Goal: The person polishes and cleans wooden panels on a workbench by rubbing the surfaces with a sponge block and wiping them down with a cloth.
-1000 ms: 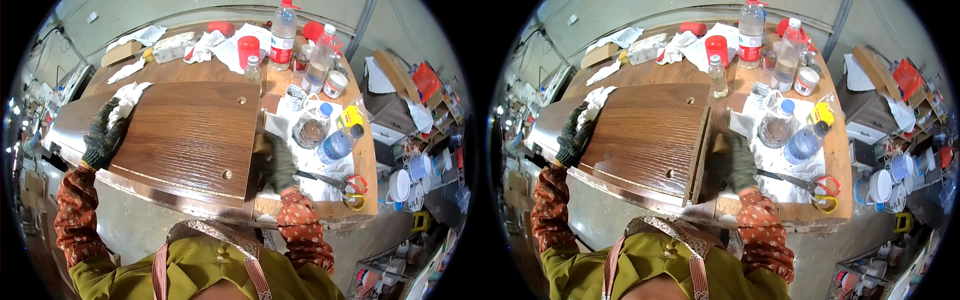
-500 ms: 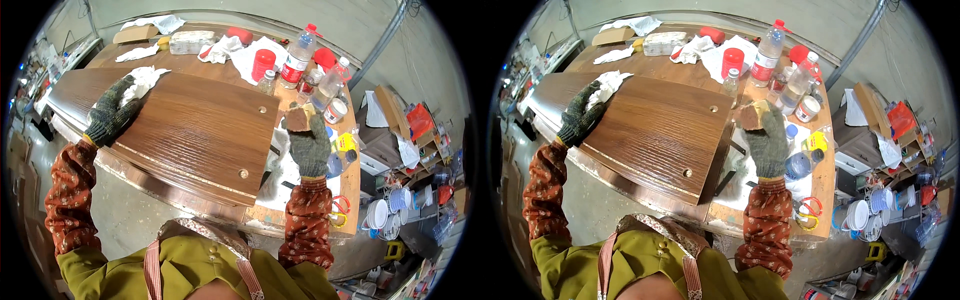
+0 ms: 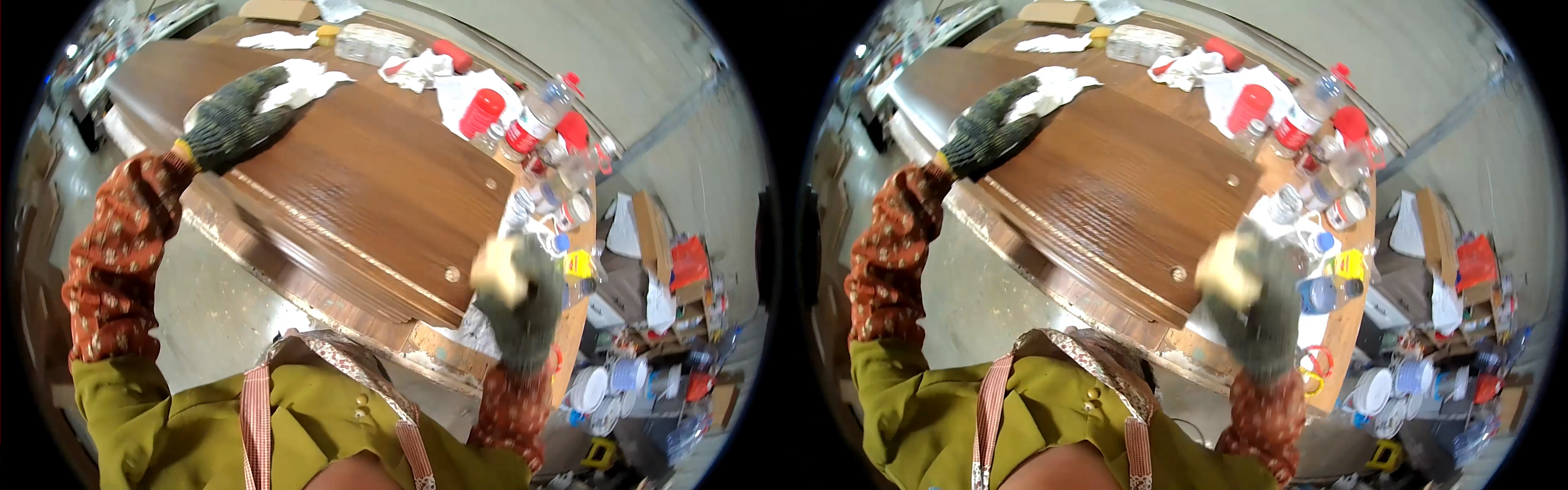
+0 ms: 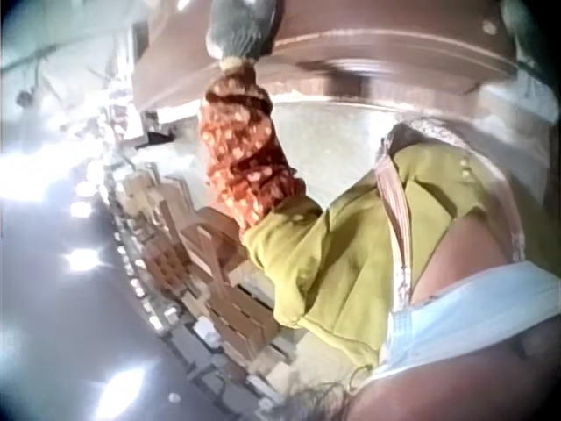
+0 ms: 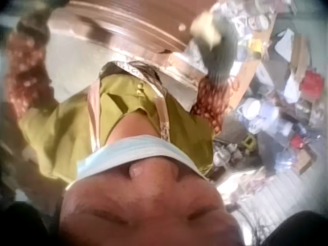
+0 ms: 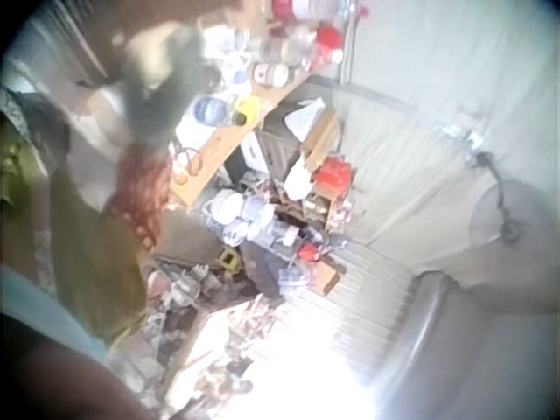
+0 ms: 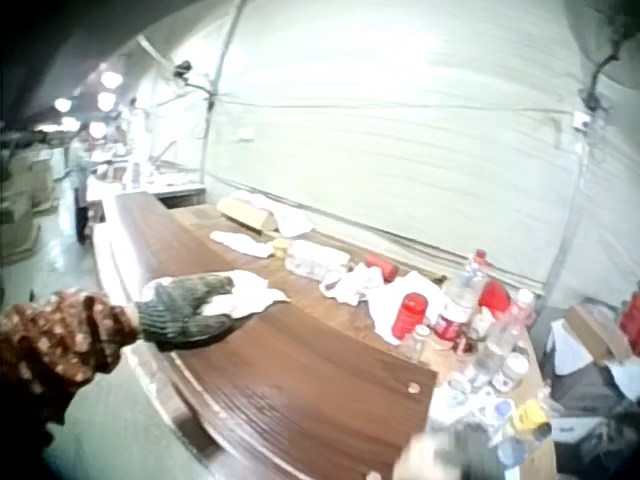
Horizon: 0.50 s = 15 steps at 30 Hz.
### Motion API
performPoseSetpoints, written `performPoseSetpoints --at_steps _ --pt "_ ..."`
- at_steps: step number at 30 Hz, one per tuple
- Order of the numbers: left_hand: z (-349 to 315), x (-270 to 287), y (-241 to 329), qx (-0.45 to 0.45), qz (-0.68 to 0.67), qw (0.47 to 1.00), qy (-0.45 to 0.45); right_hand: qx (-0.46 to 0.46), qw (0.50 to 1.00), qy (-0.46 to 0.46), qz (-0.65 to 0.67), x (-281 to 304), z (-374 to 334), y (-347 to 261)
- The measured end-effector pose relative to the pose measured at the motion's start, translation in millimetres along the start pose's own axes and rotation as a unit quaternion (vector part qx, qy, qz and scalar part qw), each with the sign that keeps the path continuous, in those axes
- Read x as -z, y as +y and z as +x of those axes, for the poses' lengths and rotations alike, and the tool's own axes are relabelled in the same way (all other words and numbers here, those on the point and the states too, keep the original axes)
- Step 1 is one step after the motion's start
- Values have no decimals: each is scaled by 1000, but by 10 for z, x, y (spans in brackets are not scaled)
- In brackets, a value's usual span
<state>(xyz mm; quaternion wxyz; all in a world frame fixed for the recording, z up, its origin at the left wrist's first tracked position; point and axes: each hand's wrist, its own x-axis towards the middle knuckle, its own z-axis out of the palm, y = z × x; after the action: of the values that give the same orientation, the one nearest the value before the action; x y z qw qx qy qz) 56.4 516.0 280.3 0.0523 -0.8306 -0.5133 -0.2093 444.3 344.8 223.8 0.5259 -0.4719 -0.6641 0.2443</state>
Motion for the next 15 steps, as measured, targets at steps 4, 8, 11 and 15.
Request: performPoseSetpoints --at_steps 4,8,11,15 --pt "-99 78 -29 7 42 999 23 121 980 -156 -29 -69 -177 -705" --pt "30 291 391 55 -43 993 -95 129 952 -198 -192 -91 189 -770" --pt "-388 292 -194 37 9 999 -23 139 923 -307 -184 -154 364 -849" --pt "-572 299 -550 79 14 995 54 220 878 -387 -176 -560 903 -959"
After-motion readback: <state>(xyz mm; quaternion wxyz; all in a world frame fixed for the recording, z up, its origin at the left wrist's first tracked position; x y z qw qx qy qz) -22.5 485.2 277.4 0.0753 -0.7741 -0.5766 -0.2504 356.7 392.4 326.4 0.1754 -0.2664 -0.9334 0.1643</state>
